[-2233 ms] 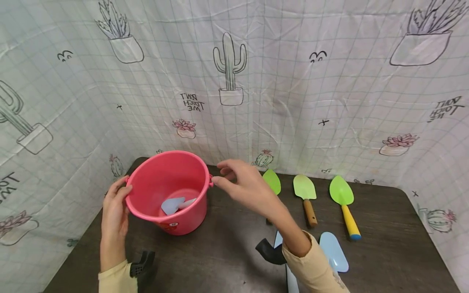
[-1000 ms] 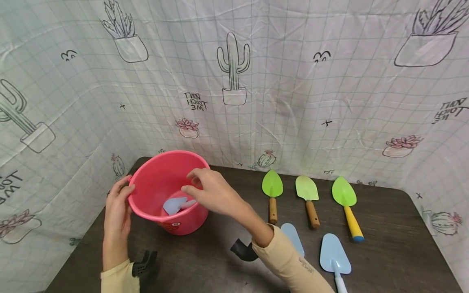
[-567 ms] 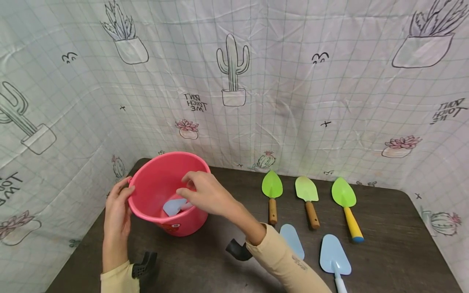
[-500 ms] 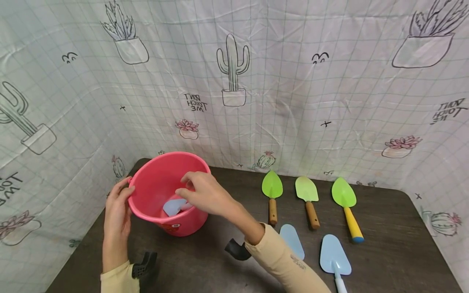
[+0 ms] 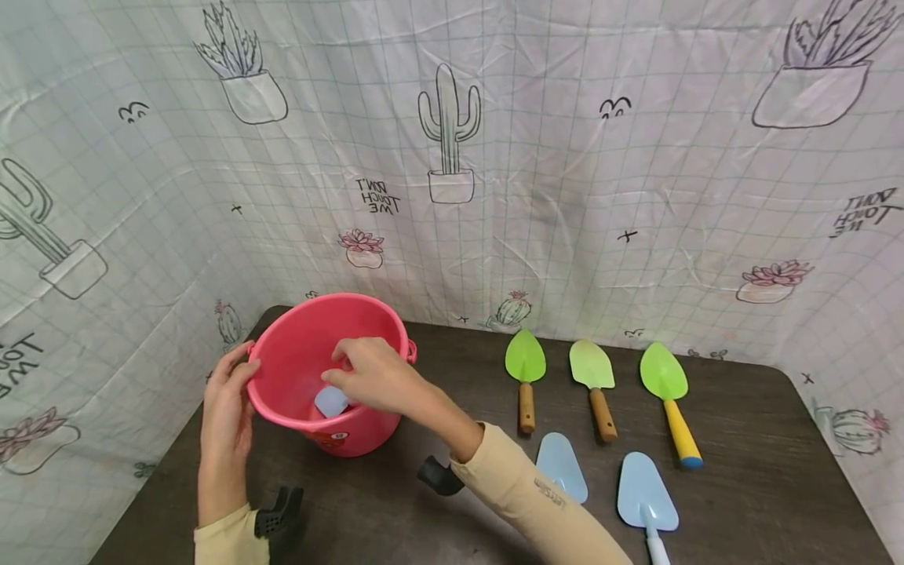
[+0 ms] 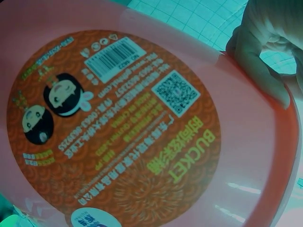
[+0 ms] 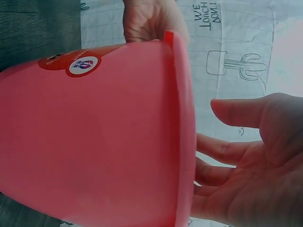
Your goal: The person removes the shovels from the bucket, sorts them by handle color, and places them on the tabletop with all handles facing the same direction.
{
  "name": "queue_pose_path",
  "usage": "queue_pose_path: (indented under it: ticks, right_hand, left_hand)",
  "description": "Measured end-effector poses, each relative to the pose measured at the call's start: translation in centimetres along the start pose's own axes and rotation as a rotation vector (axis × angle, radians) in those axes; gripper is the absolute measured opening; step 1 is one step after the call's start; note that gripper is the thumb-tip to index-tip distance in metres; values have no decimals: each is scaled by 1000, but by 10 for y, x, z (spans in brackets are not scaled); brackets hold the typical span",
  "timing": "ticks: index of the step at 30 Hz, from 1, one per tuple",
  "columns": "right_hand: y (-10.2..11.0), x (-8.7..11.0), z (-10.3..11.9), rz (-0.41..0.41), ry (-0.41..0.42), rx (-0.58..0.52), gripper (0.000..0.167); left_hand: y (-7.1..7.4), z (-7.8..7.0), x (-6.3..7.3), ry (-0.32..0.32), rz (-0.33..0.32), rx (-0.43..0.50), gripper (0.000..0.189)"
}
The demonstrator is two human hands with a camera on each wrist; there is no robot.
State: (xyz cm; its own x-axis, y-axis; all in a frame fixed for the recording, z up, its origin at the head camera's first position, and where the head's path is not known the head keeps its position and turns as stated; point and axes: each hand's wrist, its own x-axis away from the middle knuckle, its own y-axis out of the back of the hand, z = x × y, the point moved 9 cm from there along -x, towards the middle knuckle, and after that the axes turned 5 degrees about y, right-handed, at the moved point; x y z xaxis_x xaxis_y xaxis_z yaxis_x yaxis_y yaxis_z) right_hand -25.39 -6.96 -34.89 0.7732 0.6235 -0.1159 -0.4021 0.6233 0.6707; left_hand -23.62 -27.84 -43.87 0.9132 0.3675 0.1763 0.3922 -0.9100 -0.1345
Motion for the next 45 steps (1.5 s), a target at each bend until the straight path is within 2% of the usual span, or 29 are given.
queue_pose_path:
  ticks: [6, 15, 24, 28, 35, 41, 45]
  right_hand:
    - [-8, -8, -4, 25, 5, 19, 24]
    - [-22, -24, -19, 119, -63, 44, 32]
    - [-33, -35, -32, 200, -155, 75, 20]
    - [-34, -38, -35, 231, -180, 96, 19]
    - [-39, -38, -41, 326, -224, 118, 16]
    - [-47, -40, -41, 422, -227, 154, 25]
    - [-49, -39, -43, 465, -214, 197, 10]
  left_hand:
    - [1, 0, 0, 5, -4, -6, 52]
    - [1, 0, -1, -6, -3, -8, 52]
    - [-2, -1, 2, 9, -12, -16, 50]
    - [-3, -1, 2, 14, -23, -14, 50]
    - [-2, -1, 4, 29, -18, -12, 46]
    - [-2, -3, 4, 8, -4, 9, 46]
    - [-3, -4, 4, 5, 1, 7, 46]
